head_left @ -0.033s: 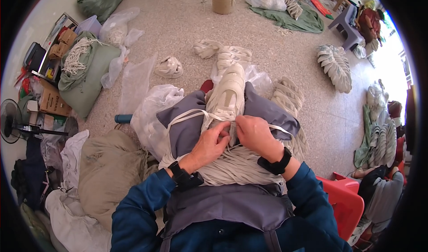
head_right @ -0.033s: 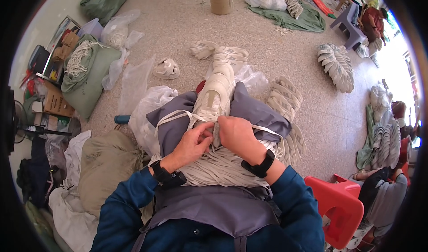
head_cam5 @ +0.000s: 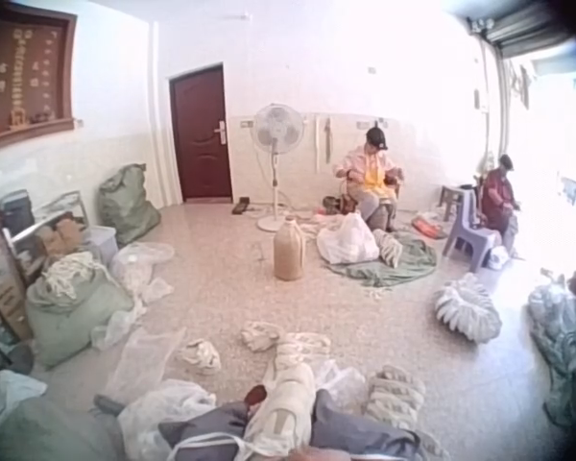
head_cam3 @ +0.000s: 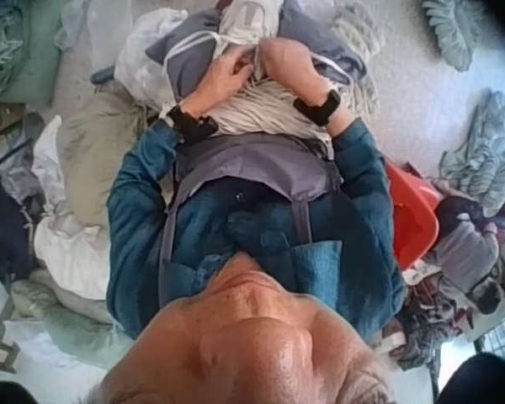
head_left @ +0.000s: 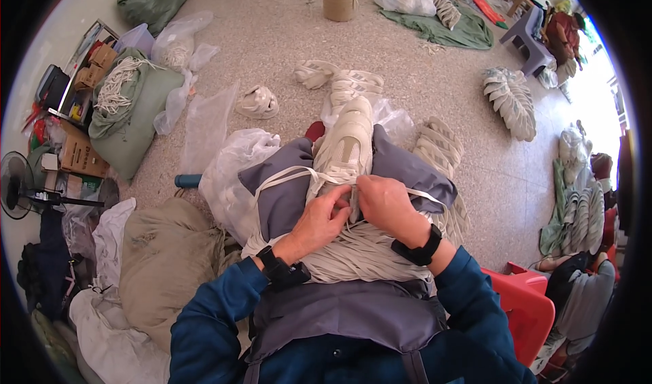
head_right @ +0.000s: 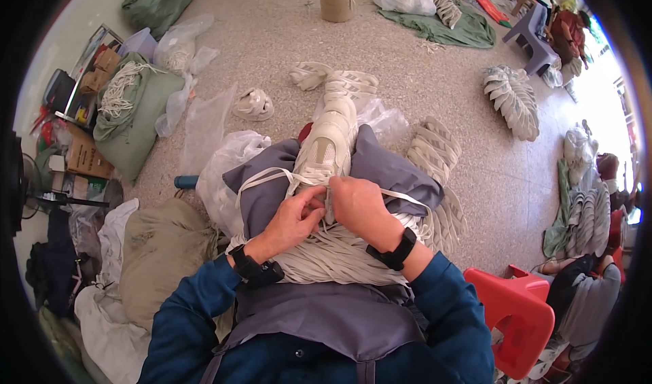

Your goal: Lacing a white athletic shoe in a factory setting.

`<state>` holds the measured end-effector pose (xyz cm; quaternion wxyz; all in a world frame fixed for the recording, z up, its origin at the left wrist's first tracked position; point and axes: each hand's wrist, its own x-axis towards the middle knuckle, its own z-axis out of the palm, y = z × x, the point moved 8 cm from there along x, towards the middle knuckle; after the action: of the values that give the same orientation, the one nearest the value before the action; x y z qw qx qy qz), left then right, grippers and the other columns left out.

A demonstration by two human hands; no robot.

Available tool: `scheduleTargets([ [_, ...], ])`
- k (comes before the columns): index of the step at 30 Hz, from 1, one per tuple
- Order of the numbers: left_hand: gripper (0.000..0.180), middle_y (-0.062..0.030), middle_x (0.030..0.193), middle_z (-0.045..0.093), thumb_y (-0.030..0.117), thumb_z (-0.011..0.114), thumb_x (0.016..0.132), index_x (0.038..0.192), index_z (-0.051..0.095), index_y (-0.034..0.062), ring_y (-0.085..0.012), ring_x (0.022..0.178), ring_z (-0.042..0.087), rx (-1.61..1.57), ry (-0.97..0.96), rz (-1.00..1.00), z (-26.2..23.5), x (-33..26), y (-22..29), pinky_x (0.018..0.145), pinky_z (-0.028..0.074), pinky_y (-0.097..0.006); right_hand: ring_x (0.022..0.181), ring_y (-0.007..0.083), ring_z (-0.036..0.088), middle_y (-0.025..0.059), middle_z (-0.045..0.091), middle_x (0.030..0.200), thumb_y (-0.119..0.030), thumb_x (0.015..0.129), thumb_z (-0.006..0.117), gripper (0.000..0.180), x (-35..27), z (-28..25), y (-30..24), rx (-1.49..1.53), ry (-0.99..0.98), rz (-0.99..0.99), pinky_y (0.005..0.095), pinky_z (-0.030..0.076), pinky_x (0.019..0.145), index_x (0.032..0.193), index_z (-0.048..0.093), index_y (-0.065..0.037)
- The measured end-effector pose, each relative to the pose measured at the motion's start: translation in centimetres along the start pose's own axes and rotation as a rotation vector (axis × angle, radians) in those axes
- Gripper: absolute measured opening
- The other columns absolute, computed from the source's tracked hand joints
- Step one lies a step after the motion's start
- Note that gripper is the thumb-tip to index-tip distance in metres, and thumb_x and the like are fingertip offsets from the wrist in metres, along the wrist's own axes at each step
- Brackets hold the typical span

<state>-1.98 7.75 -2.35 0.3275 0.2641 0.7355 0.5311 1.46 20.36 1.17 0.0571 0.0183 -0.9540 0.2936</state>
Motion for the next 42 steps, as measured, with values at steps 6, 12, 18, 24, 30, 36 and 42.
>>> scheduleTargets([
  [6, 0.046, -0.0085, 0.099, 0.066, 0.004, 0.057, 0.100, 0.143, 0.047, -0.0059, -0.0119, 0.073, 0.066, -0.028, -0.048, -0.036, 0.2, 0.1, 0.2, 0.064, 0.054, -0.026, 0.075, 0.0421, 0.066, 0.0189, 0.065, 0.084, -0.009, 0.087, 0.065, 0.013, 0.1, -0.2, 0.2, -0.027, 0.038, 0.020, 0.0506, 0.052, 0.063, 0.094, 0.058, -0.001],
  [12, 0.041, -0.0075, 0.102, 0.067, 0.008, 0.052, 0.104, 0.144, 0.050, -0.0027, -0.0107, 0.073, 0.066, -0.117, -0.070, -0.108, 0.2, 0.3, -0.6, 0.066, 0.056, -0.026, 0.074, 0.0418, 0.067, 0.0205, 0.067, 0.081, -0.019, 0.089, 0.065, 0.020, 0.0, 0.0, 0.0, 0.058, 0.041, 0.002, 0.0502, 0.052, 0.065, 0.087, 0.064, 0.001],
  [18, 0.036, -0.0094, 0.094, 0.070, 0.009, 0.046, 0.105, 0.138, 0.056, -0.0028, -0.0127, 0.066, 0.067, -0.183, -0.017, -0.078, -0.1, 0.3, -1.5, 0.064, 0.055, -0.028, 0.068, 0.0400, 0.068, 0.0218, 0.068, 0.072, -0.030, 0.087, 0.064, 0.032, 0.3, 0.8, -0.3, -0.092, -0.084, 0.053, 0.0490, 0.054, 0.063, 0.078, 0.071, 0.000],
  [24, 0.034, -0.0056, 0.095, 0.070, 0.005, 0.050, 0.105, 0.138, 0.056, -0.0015, -0.0087, 0.071, 0.066, -0.087, -0.010, -0.080, 0.3, 0.9, -1.5, 0.066, 0.056, -0.025, 0.067, 0.0396, 0.068, 0.0219, 0.068, 0.072, -0.023, 0.083, 0.062, 0.026, 0.0, 1.4, 0.0, -0.104, -0.017, 0.027, 0.0494, 0.053, 0.063, 0.074, 0.070, 0.000],
  [30, 0.015, -0.0052, 0.086, 0.070, 0.004, 0.054, 0.103, 0.110, 0.064, -0.0046, -0.0099, 0.064, 0.065, 0.081, 0.075, 0.019, 0.0, 2.3, -1.7, 0.059, 0.054, -0.026, 0.071, 0.0401, 0.068, 0.0214, 0.067, 0.076, -0.023, 0.083, 0.062, 0.024, -0.1, 1.0, -0.4, -0.093, -0.027, 0.056, 0.0504, 0.053, 0.065, 0.078, 0.067, 0.000],
  [36, 0.010, -0.0053, 0.077, 0.067, 0.010, 0.062, 0.101, 0.104, 0.066, 0.0009, -0.0120, 0.067, 0.067, -0.322, -0.210, -0.234, -2.9, 0.2, 0.3, 0.062, 0.057, -0.026, 0.081, 0.0399, 0.067, 0.0213, 0.062, 0.090, -0.020, 0.082, 0.064, 0.026, -0.5, -0.6, -0.5, -0.058, 0.072, 0.018, 0.0498, 0.054, 0.070, 0.096, 0.059, 0.002],
  [42, 0.015, -0.0139, 0.097, 0.071, 0.012, 0.059, 0.102, 0.113, 0.064, 0.0036, -0.0233, 0.095, 0.072, -0.880, -0.044, 0.094, -15.6, -5.9, 2.1, 0.096, 0.056, -0.046, 0.082, 0.0390, 0.065, 0.0204, 0.059, 0.091, -0.016, 0.081, 0.064, 0.027, 0.1, -0.6, -0.5, -0.056, 0.062, 0.028, 0.0489, 0.053, 0.072, 0.097, 0.054, 0.003],
])
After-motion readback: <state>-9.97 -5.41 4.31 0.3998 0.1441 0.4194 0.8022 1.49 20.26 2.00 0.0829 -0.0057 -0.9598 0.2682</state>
